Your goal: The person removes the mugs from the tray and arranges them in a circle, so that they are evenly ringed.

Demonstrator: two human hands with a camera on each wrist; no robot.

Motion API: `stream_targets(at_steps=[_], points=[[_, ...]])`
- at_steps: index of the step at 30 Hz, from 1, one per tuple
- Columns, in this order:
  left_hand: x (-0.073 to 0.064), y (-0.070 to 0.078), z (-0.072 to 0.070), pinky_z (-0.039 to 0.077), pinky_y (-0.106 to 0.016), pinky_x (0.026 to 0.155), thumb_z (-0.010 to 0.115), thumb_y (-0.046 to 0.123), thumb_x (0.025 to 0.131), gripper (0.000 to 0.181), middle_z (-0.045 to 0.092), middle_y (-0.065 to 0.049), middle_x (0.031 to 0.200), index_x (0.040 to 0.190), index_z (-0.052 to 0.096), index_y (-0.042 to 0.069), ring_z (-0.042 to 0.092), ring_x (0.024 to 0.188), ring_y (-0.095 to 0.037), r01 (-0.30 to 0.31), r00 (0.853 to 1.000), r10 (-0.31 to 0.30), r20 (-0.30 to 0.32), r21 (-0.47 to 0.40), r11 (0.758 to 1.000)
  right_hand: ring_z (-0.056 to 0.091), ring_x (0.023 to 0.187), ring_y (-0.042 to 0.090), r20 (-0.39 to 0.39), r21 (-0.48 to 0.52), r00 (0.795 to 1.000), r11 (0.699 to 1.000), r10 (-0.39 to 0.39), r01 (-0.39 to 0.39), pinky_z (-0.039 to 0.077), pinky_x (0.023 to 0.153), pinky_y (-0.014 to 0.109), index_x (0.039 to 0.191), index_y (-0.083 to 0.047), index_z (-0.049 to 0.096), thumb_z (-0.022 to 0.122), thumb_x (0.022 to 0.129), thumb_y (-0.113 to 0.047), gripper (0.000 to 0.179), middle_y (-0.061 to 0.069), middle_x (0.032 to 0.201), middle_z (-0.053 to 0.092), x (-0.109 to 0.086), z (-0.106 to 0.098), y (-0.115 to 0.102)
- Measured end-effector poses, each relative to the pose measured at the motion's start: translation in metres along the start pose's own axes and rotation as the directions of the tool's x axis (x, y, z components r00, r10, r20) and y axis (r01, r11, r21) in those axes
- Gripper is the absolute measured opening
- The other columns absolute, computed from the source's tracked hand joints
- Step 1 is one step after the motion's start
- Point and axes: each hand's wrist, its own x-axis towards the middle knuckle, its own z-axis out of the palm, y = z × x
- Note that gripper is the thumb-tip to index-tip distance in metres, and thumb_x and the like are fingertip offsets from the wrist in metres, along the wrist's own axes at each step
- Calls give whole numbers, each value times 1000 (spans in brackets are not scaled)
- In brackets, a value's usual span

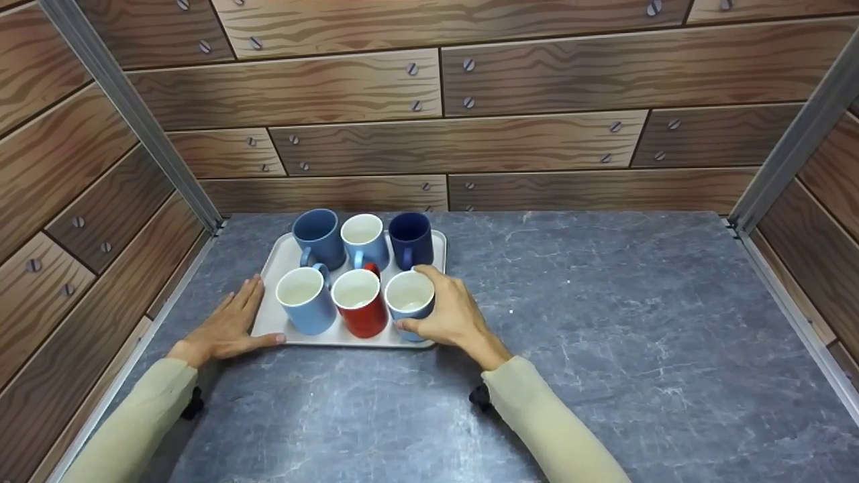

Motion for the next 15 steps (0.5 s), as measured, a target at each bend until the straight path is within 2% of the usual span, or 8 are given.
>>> stream_targets(at_steps=[6, 15], points=[[2, 1, 1, 11, -61, 135, 63, 86, 84, 136, 8, -26, 178, 168, 11, -7, 9, 166, -44, -18, 999, 18, -31, -5, 1000, 74, 99, 26, -17, 46, 1000, 999, -1, 2, 59, 88, 42, 142, -9, 66, 103, 63, -27, 90, 9, 114, 79, 2, -7, -8], [1, -2, 5, 10, -60, 135, 62, 88, 83, 136, 6, -25, 178, 169, 11, -5, 8, 166, -44, -11, 1000, 10, -29, -9, 1000, 75, 96, 23, -28, 76, 999, 997, -27, 29, 60, 84, 33, 141, -8, 66, 104, 62, -24, 89, 8, 113, 79, 0, -25, -19]])
